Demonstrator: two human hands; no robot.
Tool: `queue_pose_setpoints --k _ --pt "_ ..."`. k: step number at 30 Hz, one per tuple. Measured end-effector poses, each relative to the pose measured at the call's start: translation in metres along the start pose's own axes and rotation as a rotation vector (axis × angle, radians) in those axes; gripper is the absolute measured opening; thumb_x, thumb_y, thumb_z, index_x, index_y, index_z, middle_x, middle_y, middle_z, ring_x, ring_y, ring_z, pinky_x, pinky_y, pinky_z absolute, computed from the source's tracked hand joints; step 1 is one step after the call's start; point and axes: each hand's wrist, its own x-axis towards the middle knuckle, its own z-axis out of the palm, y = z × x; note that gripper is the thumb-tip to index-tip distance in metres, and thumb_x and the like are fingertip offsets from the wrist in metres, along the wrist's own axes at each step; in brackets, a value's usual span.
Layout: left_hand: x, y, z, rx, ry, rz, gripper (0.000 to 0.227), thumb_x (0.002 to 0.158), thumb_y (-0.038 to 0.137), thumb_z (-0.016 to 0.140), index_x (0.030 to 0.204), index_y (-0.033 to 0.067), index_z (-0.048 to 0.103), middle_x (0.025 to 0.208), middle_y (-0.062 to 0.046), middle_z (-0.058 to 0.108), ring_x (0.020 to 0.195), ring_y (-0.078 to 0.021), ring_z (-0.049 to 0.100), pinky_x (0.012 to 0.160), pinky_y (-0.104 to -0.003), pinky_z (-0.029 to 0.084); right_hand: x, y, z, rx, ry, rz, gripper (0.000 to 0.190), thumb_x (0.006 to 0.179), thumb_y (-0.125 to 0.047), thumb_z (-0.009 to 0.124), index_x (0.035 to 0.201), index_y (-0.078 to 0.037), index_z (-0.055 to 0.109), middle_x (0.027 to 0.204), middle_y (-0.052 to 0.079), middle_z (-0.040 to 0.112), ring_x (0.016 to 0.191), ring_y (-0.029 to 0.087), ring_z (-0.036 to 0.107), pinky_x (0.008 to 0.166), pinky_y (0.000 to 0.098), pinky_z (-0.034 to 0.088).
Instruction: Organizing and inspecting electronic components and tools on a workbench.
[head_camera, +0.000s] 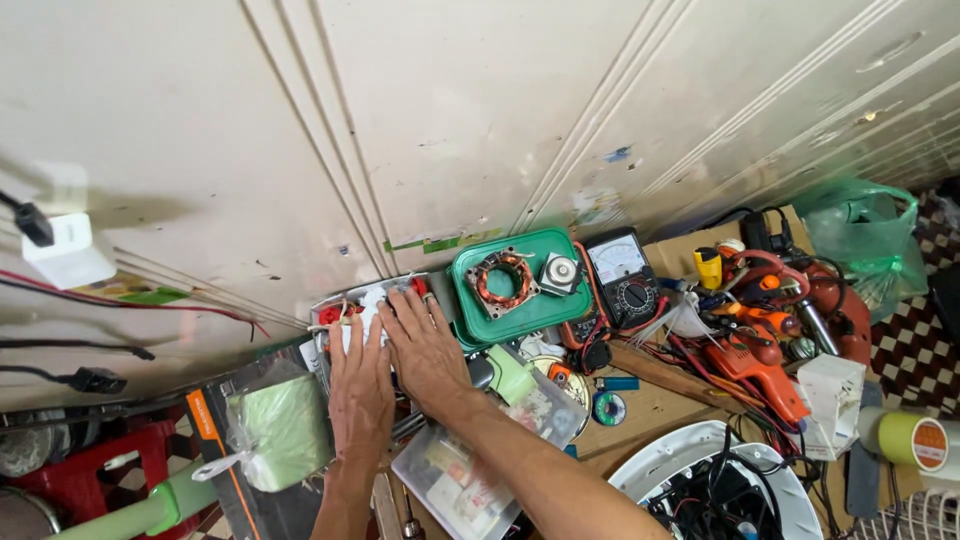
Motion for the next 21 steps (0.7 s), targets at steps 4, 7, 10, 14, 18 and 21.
queue_pose_setpoints --k 4,7,10,14,18,21 --pt "0.012 -0.014 0.013 0.099 -0.001 0.048 0.046 0.104 0.017 0.047 0.148 0.0041 0.049 0.154 -0.022 0.045 0.147 -0.0465 0.032 0.119 -0.049 0.030 0.009 0.005 0.009 0.028 -0.001 0.009 0.053 0.097 -0.016 0.054 0.148 -0.004 0.047 0.160 0.018 0.039 0.152 0.037 0.031 0.124 0.0524 0.022" --pt "0.019 -0.017 0.012 0.120 -0.043 0.034 0.047 0.102 0.016 0.049 0.148 0.0044 0.049 0.154 -0.022 0.045 0.147 -0.0468 0.031 0.119 -0.048 0.030 0.010 0.007 0.016 0.000 0.013 0.027 0.052 0.099 -0.018 0.055 0.149 -0.005 0.047 0.161 0.019 0.038 0.152 0.037 0.031 0.124 0.0547 0.022" --pt "0.012 -0.021 0.019 0.153 0.000 0.041 0.048 0.100 0.014 0.050 0.147 0.0057 0.051 0.156 -0.020 0.045 0.149 -0.0456 0.030 0.121 -0.051 0.029 -0.006 -0.003 -0.009 0.015 -0.009 -0.001 0.055 0.099 -0.022 0.057 0.150 -0.007 0.045 0.160 0.024 0.035 0.150 0.043 0.028 0.123 0.0578 0.018" --pt "0.009 -0.014 0.013 0.111 0.018 0.069 0.048 0.101 0.011 0.049 0.149 0.0063 0.052 0.160 -0.023 0.040 0.150 -0.0482 0.026 0.119 -0.060 0.024 -0.075 -0.039 -0.072 0.199 0.009 -0.045 0.062 0.099 -0.025 0.060 0.154 -0.005 0.041 0.163 0.028 0.031 0.153 0.048 0.025 0.125 0.0583 0.018" --pt "0.006 -0.009 0.002 0.175 0.029 0.060 0.045 0.108 0.013 0.048 0.152 0.0022 0.048 0.163 -0.025 0.037 0.150 -0.0512 0.026 0.126 -0.060 0.022 -0.195 -0.053 -0.113 0.393 -0.060 0.069 0.057 0.108 -0.025 0.056 0.157 -0.004 0.037 0.167 0.029 0.028 0.157 0.048 0.026 0.129 0.0553 0.022" --pt "-0.008 0.012 -0.028 0.093 0.108 0.063 0.048 0.110 0.014 0.047 0.154 -0.0042 0.044 0.163 -0.033 0.034 0.149 -0.0557 0.023 0.122 -0.062 0.020 -0.292 -0.046 -0.130 0.418 -0.239 0.449 0.062 0.104 -0.034 0.053 0.157 -0.008 0.036 0.165 0.021 0.027 0.153 0.039 0.028 0.123 0.0525 0.025"
